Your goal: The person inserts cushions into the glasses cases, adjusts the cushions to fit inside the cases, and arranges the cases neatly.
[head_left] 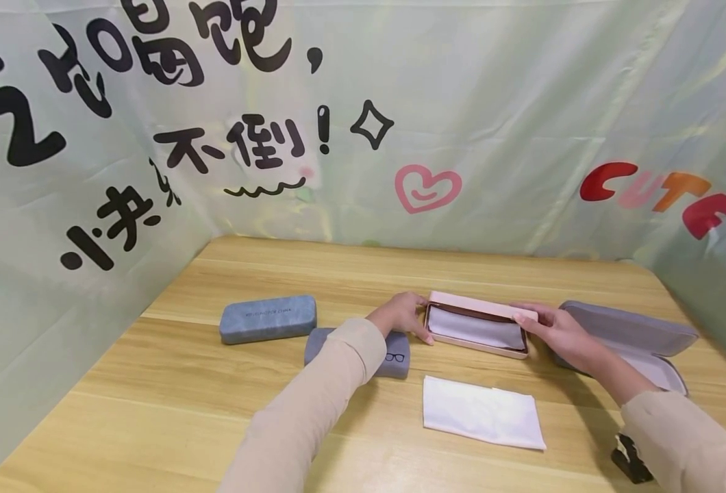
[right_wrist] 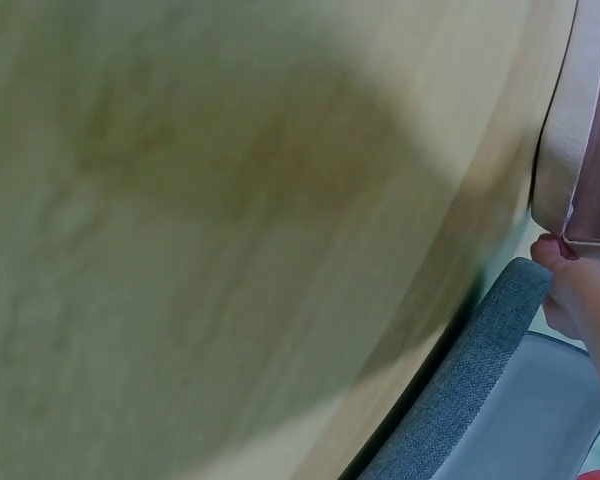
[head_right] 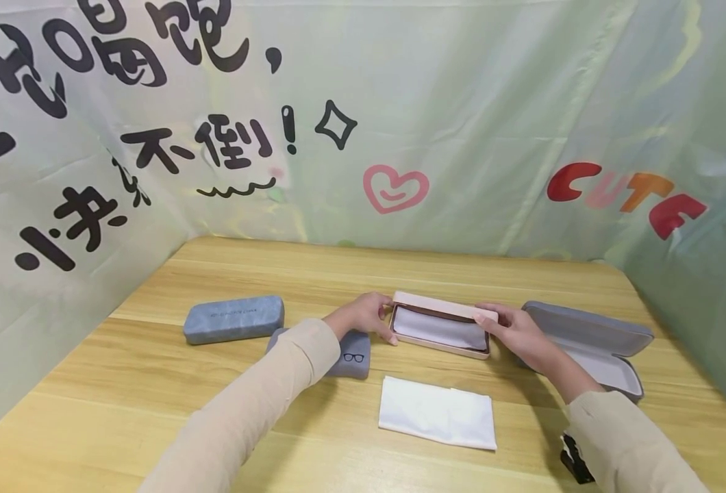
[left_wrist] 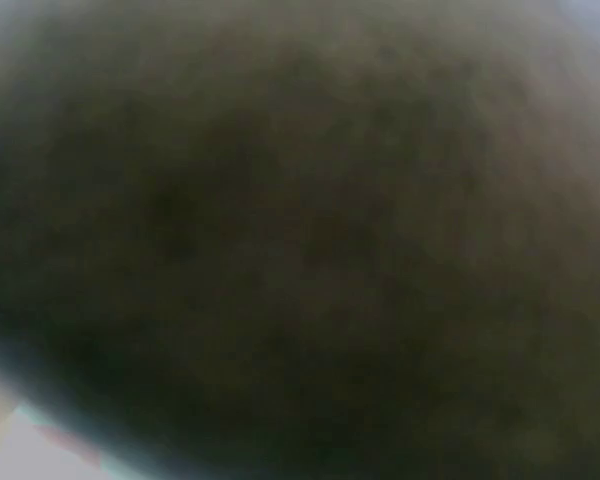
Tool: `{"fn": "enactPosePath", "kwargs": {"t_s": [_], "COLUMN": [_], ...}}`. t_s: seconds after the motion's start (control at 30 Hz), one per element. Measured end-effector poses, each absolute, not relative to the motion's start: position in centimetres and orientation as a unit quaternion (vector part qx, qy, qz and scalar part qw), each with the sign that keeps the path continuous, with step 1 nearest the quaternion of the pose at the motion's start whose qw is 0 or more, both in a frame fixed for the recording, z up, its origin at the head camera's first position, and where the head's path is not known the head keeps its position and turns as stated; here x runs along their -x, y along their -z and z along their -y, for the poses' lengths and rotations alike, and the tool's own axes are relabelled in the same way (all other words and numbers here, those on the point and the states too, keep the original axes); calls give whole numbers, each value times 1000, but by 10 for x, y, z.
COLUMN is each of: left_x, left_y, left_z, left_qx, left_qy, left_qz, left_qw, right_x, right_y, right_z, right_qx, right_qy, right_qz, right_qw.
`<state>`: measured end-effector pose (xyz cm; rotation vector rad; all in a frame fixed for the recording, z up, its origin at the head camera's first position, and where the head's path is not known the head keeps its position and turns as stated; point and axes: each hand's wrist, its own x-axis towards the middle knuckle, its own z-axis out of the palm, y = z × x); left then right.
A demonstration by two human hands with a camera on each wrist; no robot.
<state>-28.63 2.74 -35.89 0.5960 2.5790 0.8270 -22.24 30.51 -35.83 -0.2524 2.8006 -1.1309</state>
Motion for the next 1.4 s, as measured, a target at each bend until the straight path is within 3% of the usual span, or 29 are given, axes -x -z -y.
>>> {"fn": "enactPosePath", "kwargs": {"t_s": [1.2, 1.4], "left_x": [285, 286], "left_y": [358, 359], "left_z": [-29, -27], "left_qx": [-233, -234], "left_qy": [-263, -267], "left_qz": [-918, -916], "left_qw": [184, 185], "right_x": [209, 209], "right_y": [366, 374], "right_z": [-299, -297], "right_qx": [172, 203], "right_qy": [384, 362], "right_qz": [-907, -907], "right_qw": [-35, -77]}}
